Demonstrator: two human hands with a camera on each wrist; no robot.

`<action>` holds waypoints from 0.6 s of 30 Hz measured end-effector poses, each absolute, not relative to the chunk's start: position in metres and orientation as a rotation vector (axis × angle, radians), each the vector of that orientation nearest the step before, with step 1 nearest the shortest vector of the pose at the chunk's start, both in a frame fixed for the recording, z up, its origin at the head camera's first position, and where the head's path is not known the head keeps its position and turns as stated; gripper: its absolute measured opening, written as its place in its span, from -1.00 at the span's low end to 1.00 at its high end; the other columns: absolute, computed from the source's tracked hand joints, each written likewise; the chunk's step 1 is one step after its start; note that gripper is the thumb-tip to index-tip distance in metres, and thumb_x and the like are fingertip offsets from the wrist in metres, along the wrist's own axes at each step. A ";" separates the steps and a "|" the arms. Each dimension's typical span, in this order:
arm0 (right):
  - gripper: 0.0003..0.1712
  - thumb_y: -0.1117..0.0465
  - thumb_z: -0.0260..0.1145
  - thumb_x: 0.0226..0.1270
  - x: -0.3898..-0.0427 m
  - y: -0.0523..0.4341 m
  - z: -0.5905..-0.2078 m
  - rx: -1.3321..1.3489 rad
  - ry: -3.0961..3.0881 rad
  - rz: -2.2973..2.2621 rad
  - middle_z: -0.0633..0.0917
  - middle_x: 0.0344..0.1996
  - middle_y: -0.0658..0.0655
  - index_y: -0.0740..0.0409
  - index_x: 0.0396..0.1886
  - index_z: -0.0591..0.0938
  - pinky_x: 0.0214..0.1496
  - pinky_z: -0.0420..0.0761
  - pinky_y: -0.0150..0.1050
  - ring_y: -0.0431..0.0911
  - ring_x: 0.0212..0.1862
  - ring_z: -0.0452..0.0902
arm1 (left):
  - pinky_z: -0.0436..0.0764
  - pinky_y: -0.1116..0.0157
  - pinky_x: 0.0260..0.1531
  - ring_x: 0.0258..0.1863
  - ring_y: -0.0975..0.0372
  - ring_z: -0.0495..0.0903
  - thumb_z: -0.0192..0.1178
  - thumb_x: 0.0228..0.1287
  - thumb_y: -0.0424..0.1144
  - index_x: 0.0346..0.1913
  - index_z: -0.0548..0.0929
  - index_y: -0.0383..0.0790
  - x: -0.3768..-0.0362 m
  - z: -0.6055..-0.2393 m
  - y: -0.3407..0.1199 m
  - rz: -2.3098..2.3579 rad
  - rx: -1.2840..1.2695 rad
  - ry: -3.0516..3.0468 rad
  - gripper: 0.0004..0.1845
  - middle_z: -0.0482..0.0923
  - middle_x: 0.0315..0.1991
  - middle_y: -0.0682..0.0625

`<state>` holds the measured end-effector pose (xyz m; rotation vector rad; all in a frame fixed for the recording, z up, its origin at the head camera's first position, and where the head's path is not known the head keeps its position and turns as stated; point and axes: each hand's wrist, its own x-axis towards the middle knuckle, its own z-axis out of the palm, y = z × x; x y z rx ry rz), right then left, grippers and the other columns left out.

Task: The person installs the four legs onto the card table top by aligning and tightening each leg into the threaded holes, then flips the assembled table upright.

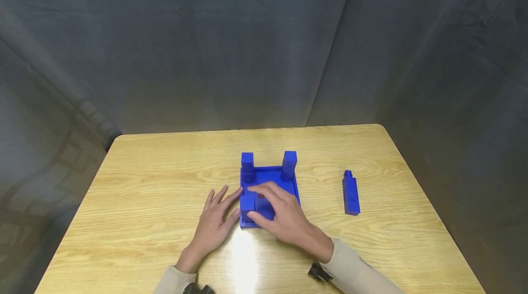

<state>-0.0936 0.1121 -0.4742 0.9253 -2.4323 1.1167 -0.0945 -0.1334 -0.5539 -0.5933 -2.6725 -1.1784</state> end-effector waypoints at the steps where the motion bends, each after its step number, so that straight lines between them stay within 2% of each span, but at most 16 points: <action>1: -0.38 0.01 0.58 0.44 -0.093 0.114 -0.473 0.919 -2.440 1.131 0.77 0.16 0.06 0.05 0.42 0.67 0.11 0.80 -0.14 -0.02 0.11 0.76 | -0.04 -0.39 0.68 0.63 -0.30 0.34 0.23 0.65 -0.04 0.60 0.58 -0.05 -0.094 -0.554 -0.133 -1.179 -0.594 -2.673 -0.43 0.60 0.50 -0.18; 5: -0.28 0.01 0.56 0.43 -0.091 0.122 -0.468 0.887 -2.432 1.158 0.75 0.18 0.07 0.04 0.52 0.60 0.05 0.79 -0.14 0.00 0.08 0.75 | -0.04 -0.41 0.67 0.63 -0.30 0.34 0.22 0.65 -0.03 0.61 0.57 -0.04 -0.094 -0.556 -0.133 -1.180 -0.594 -2.673 -0.43 0.59 0.51 -0.19; 10: -0.33 0.15 0.56 0.42 -0.090 0.136 -0.462 0.836 -2.383 1.139 0.74 0.18 0.05 0.07 0.49 0.62 0.01 0.81 -0.06 -0.06 0.08 0.74 | -0.05 -0.40 0.68 0.62 -0.30 0.35 0.22 0.65 -0.02 0.61 0.57 -0.02 -0.095 -0.555 -0.133 -1.180 -0.593 -2.666 -0.43 0.59 0.51 -0.17; 18: -0.30 0.37 0.56 0.32 -0.082 0.163 -0.467 0.731 -2.325 1.089 0.75 0.16 0.12 0.14 0.46 0.64 -0.04 0.84 0.03 -0.01 0.03 0.75 | -0.06 -0.38 0.69 0.63 -0.29 0.35 0.22 0.65 -0.03 0.61 0.57 -0.03 -0.096 -0.555 -0.133 -1.191 -0.601 -2.662 -0.43 0.59 0.51 -0.16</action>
